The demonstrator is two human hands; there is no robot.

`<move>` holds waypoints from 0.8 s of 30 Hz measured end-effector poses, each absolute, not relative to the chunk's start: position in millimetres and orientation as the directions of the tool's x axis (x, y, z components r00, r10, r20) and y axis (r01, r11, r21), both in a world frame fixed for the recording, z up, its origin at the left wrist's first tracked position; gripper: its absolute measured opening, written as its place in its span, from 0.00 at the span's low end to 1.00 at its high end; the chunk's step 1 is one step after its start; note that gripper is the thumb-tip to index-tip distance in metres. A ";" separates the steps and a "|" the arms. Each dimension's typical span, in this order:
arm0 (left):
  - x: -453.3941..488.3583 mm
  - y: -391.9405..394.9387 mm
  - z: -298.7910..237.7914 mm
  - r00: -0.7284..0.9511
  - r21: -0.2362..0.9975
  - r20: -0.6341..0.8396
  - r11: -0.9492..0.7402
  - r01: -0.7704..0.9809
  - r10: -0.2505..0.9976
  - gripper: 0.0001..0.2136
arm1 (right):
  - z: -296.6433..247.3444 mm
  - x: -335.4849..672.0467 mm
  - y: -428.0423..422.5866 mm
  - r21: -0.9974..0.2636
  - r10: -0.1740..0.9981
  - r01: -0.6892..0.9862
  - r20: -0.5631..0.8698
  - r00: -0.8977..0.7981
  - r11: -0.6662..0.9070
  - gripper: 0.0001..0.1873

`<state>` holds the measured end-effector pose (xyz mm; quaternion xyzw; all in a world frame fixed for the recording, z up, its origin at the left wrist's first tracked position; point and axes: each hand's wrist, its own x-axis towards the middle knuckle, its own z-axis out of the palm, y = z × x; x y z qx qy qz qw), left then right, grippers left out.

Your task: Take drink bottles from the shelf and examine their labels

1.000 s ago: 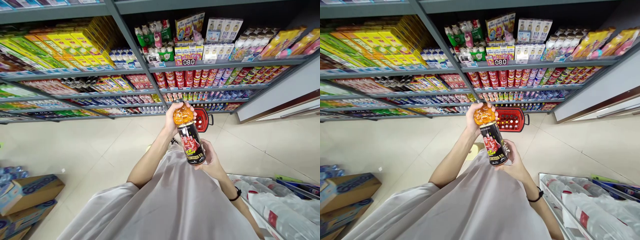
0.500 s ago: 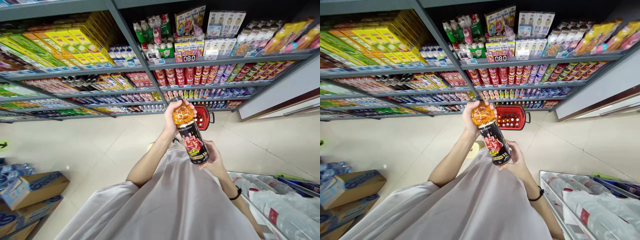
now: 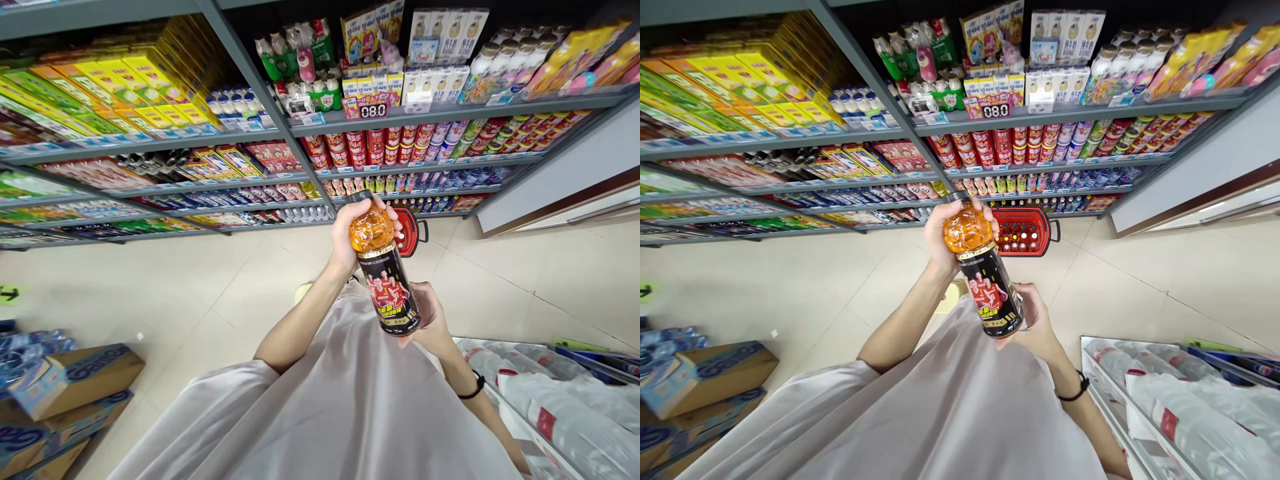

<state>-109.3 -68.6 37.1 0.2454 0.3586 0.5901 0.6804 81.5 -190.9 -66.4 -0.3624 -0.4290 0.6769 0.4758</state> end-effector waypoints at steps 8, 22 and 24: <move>-101.3 -69.2 35.8 0.041 0.766 -0.192 0.176 -0.618 0.981 0.20 | -66.4 85.7 -188.7 -0.911 0.959 -0.382 -0.042 -0.281 -0.152 0.50; -81.2 -71.6 57.7 -0.011 0.848 -0.220 0.186 -0.496 0.976 0.26 | -74.9 90.7 -195.6 -0.918 0.964 -0.366 -0.055 -0.260 -0.151 0.46; -79.8 -71.6 55.0 -0.017 0.855 -0.225 0.188 -0.484 0.974 0.26 | -78.9 93.4 -196.4 -0.925 0.962 -0.333 -0.101 -0.253 -0.185 0.47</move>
